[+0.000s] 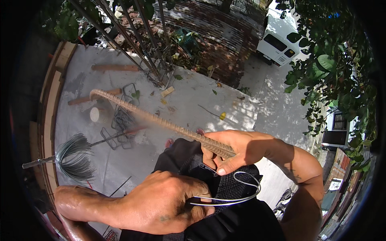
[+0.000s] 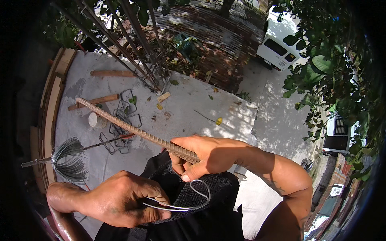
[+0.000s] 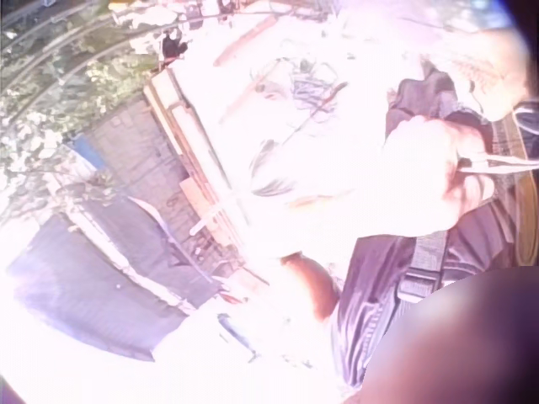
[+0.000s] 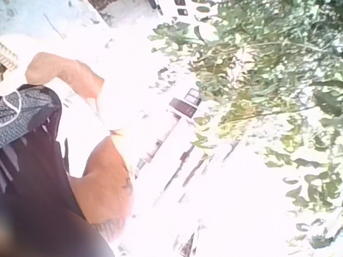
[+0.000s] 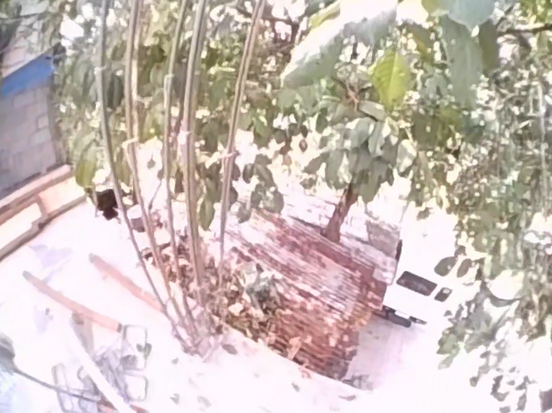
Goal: The person assembles a rebar cage by bending and tying metal rods together using a metal rod as a tool. They repeatedly bend the rods into shape and secure them to a vertical rebar structure.
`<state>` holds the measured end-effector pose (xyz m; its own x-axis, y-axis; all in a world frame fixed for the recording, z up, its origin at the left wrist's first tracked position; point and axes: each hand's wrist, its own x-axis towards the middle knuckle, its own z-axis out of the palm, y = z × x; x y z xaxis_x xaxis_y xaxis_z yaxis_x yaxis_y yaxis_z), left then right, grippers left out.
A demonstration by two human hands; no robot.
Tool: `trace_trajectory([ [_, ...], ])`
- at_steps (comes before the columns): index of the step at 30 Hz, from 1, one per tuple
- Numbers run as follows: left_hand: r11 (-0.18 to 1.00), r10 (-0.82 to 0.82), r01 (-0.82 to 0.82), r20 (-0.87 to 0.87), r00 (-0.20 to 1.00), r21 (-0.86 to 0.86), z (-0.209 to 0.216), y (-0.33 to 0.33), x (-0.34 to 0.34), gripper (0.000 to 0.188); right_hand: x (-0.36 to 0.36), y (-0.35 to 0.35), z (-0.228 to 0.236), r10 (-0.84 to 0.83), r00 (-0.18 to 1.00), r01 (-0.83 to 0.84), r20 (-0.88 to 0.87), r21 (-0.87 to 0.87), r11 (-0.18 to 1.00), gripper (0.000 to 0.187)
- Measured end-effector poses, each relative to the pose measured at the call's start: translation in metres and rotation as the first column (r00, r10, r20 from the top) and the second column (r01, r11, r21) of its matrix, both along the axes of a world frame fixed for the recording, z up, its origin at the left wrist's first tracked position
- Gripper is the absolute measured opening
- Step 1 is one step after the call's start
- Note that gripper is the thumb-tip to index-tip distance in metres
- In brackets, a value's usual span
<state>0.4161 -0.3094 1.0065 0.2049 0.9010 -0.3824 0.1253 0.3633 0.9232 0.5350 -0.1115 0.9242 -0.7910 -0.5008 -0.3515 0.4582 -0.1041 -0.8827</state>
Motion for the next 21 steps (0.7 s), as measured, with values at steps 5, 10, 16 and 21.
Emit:
trace_trajectory([
  [5, 0.996, -0.011, 0.021, -0.111, 0.994, 0.084, 0.005, 0.022, 0.011, 0.025, 0.002, 0.011, 0.016, -0.047, 0.991, 0.028, 0.126, 0.15, 0.988, 0.037],
  [10, 0.98, -0.109, 0.106, -0.007, 0.994, -0.167, 0.009, 0.053, 0.014, 0.02, 0.006, 0.028, 0.026, 0.081, 0.992, -0.117, 0.099, 0.455, 0.883, 0.026],
  [16, 0.935, -0.058, 0.067, 0.035, 0.998, -0.348, -0.004, 0.075, 0.019, 0.027, 0.018, 0.037, 0.019, -0.222, 0.969, 0.189, 0.106, 0.257, 0.948, 0.034],
  [21, 0.92, 0.127, -0.045, 0.186, 0.974, -0.39, -0.016, 0.082, 0.031, 0.032, 0.023, 0.051, 0.012, -0.259, 0.93, 0.249, 0.262, 0.07, 0.966, 0.035],
])
